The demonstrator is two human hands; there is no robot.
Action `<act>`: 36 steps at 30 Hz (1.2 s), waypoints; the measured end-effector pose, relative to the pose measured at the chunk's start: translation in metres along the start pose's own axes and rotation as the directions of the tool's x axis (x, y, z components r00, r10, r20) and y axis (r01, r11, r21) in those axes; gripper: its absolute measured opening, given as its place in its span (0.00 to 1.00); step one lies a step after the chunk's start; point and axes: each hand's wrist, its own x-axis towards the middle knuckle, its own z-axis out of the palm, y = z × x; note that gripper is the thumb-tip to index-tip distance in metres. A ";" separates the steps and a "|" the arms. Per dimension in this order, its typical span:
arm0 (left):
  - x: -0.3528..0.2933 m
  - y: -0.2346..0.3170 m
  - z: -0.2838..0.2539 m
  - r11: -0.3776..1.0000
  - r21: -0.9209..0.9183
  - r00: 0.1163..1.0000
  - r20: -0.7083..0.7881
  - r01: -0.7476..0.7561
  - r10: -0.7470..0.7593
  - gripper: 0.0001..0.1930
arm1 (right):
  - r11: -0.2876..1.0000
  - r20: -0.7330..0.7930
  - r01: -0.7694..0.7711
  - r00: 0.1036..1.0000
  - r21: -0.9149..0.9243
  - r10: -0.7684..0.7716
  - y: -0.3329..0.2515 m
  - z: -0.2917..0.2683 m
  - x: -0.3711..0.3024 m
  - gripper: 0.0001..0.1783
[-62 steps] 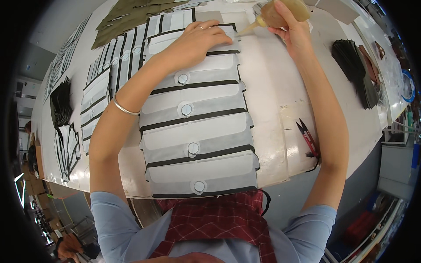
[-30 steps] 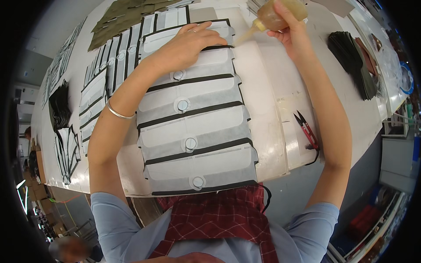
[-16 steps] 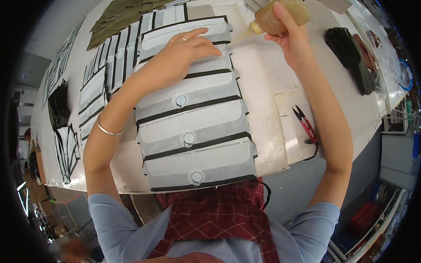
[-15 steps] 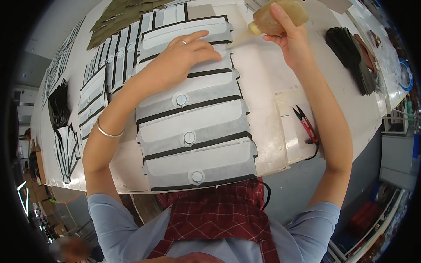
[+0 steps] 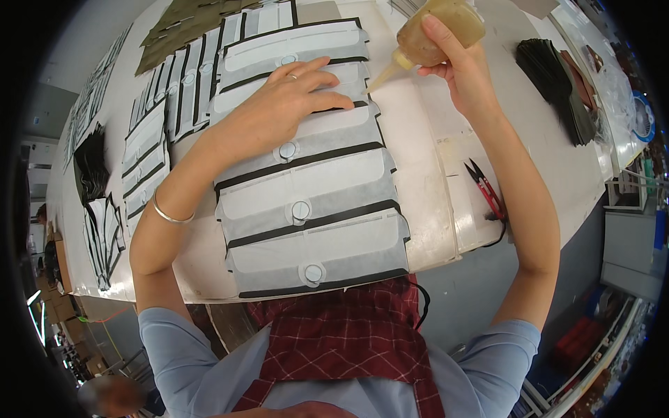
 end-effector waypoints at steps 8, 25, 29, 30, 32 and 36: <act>0.000 0.001 0.000 1.000 -0.001 1.000 -0.002 0.009 -0.009 0.35 | 0.943 0.061 -0.126 0.992 0.308 0.112 0.001 -0.023 -0.002 0.28; -0.020 0.046 -0.002 0.994 -0.093 0.998 -0.020 -0.059 0.057 0.26 | 0.998 -0.003 0.052 0.999 -0.028 -0.053 -0.010 -0.004 -0.042 0.26; -0.020 0.046 -0.001 0.995 -0.077 0.998 -0.021 -0.067 0.065 0.26 | 0.999 0.009 0.049 0.999 -0.014 -0.049 -0.011 -0.008 -0.046 0.26; -0.020 0.046 0.000 0.995 -0.073 0.998 -0.021 -0.068 0.066 0.25 | 0.999 0.008 0.052 0.999 -0.009 -0.052 -0.011 -0.008 -0.047 0.26; -0.020 0.046 0.000 0.995 -0.068 0.997 -0.024 -0.070 0.068 0.25 | 0.998 0.005 0.058 0.998 0.002 -0.058 -0.013 -0.008 -0.049 0.26; -0.020 0.047 0.001 0.995 -0.068 0.997 -0.037 -0.073 0.070 0.25 | 0.998 0.015 0.058 0.998 0.000 -0.058 -0.015 -0.006 -0.053 0.26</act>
